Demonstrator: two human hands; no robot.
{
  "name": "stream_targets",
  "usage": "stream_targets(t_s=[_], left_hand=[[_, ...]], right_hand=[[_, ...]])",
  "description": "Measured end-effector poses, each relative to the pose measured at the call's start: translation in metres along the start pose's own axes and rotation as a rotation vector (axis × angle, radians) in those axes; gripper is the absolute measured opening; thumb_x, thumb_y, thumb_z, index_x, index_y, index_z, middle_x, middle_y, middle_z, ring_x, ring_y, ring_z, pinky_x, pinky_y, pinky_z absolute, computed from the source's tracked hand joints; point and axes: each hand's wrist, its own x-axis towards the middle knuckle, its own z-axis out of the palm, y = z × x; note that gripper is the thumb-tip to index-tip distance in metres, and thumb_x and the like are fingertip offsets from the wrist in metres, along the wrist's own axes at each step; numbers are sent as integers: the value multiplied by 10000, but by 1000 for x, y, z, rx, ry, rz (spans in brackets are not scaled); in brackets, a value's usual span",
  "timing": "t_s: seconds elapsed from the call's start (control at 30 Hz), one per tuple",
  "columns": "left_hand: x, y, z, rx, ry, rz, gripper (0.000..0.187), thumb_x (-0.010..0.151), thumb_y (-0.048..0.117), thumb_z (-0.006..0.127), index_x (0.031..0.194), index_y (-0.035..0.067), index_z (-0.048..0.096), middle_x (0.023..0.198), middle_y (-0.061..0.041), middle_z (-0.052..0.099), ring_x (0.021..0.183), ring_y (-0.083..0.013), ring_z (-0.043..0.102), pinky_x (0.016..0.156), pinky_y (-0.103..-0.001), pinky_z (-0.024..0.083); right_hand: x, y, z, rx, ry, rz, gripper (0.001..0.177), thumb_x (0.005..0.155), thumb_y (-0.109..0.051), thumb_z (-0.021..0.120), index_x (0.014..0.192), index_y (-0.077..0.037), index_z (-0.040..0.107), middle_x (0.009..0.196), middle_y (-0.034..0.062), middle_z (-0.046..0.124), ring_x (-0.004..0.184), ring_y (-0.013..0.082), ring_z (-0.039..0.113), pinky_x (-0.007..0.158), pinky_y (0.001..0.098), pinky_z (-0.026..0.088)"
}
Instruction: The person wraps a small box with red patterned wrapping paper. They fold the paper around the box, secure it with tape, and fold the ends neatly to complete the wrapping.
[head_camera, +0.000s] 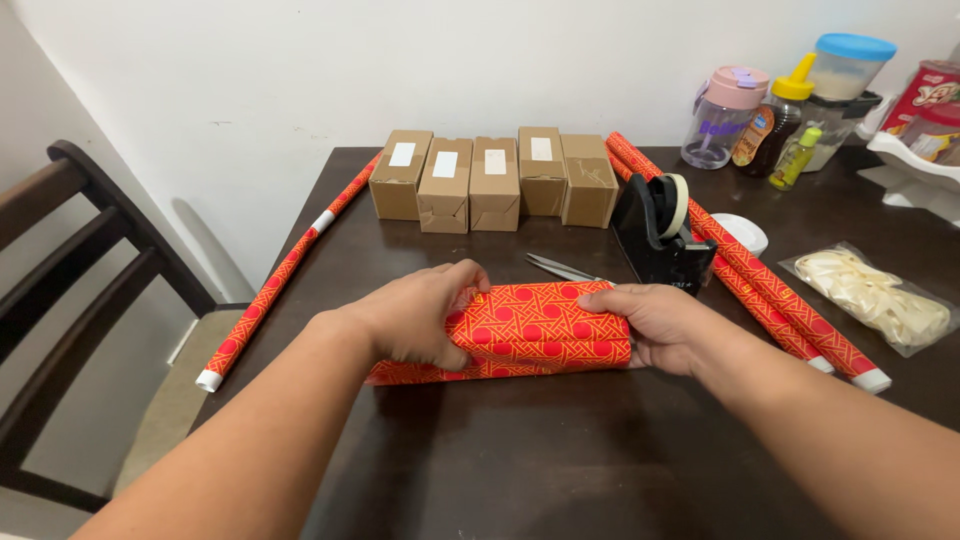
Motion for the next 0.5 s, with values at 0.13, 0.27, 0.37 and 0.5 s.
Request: stream_targets(t_s=[0.13, 0.27, 0.37, 0.5], left_hand=[[1, -4, 2, -25, 8, 6, 828, 612, 245, 892, 1323, 180, 473, 1210, -54, 616, 1186, -240, 582, 995, -363, 489], [2, -5, 2, -21, 9, 10, 802, 632, 241, 884, 1323, 184, 480, 1211, -50, 620, 1188, -236, 584, 993, -362, 488], [2, -4, 2, -21, 27, 72, 749, 633, 245, 880, 1283, 161, 517, 1209, -60, 623, 1165, -242, 602, 975, -364, 503], [0, -4, 1, -19, 24, 40, 692, 650, 297, 882, 1248, 147, 569, 1202, -63, 630, 1144, -253, 622, 963, -377, 518]], right_hand=[[-1, 0, 1, 7, 2, -8, 335, 892, -193, 678, 1187, -34, 680, 1120, 124, 774, 970, 249, 761, 858, 466, 630], [-2, 2, 1, 3, 16, -15, 344, 899, -203, 683, 1199, -34, 675, 1134, 120, 776, 980, 237, 763, 873, 455, 629], [-1, 3, 1, 1, 17, -19, 350, 895, -207, 681, 1202, -39, 674, 1136, 117, 775, 986, 242, 760, 868, 456, 631], [1, 4, -2, 5, 28, -16, 356, 897, -227, 677, 1213, -63, 670, 1165, 108, 769, 1036, 242, 748, 887, 467, 620]])
